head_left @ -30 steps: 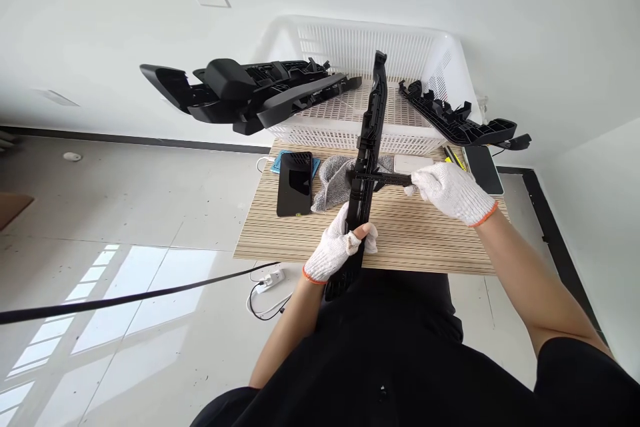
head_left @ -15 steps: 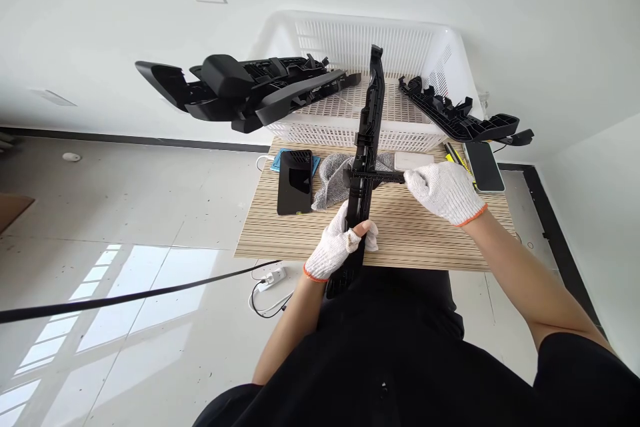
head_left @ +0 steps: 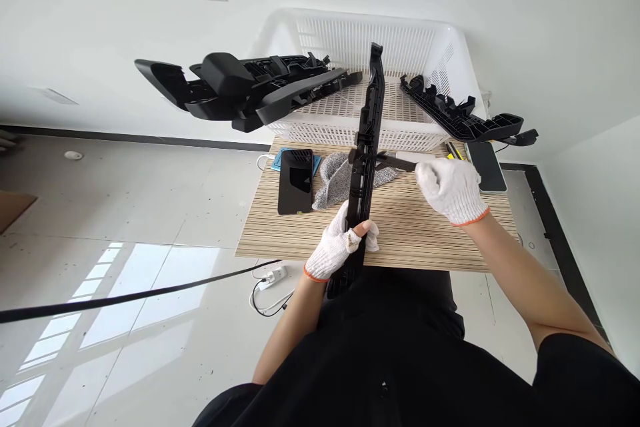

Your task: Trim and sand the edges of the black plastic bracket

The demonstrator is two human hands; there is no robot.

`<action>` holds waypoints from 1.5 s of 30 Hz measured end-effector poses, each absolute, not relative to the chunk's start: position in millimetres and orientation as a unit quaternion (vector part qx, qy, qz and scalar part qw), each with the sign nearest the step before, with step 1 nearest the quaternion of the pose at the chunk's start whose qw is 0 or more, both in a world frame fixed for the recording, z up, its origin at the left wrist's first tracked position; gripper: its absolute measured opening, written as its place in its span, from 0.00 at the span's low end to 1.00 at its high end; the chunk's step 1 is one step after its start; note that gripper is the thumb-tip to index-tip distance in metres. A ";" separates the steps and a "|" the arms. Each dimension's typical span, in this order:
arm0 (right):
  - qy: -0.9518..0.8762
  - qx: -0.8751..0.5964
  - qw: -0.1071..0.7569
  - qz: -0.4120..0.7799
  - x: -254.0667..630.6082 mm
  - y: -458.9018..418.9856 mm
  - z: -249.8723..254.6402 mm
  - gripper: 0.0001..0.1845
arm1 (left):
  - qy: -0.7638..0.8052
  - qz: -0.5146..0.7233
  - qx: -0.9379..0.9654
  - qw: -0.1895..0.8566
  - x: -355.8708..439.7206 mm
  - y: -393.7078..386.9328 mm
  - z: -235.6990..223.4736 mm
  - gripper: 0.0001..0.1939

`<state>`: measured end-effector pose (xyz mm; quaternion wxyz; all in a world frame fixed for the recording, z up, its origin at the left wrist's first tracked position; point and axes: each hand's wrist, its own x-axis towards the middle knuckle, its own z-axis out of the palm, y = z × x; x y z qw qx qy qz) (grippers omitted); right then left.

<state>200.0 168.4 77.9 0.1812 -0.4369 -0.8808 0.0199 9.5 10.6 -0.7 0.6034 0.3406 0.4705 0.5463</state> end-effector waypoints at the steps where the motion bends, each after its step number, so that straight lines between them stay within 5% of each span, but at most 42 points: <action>1: -0.878 -0.434 0.200 0.034 202.0 169.1 78.9 0.27 | 0.473 0.545 0.339 0.603 9.4 10.5 -0.8 0.20; 6: -0.868 -0.436 0.229 0.056 205.1 172.1 86.3 0.28 | 0.482 0.536 0.343 0.602 9.4 10.3 -1.3 0.20; 16: -0.873 -0.470 0.120 -0.050 191.1 172.1 107.1 0.32 | 0.478 0.546 0.337 0.600 11.1 10.9 1.5 0.22; 22: -0.826 -0.543 0.136 -0.056 185.0 166.1 112.1 0.43 | 0.484 0.540 0.340 0.599 10.8 10.5 0.2 0.22; 37: -0.878 -0.467 0.044 -0.093 186.5 178.7 104.2 0.29 | 0.481 0.542 0.346 0.596 10.7 10.1 0.7 0.21; 45: -0.862 -0.494 0.018 -0.111 187.0 179.2 105.9 0.31 | 0.486 0.539 0.348 0.594 10.7 10.4 1.2 0.20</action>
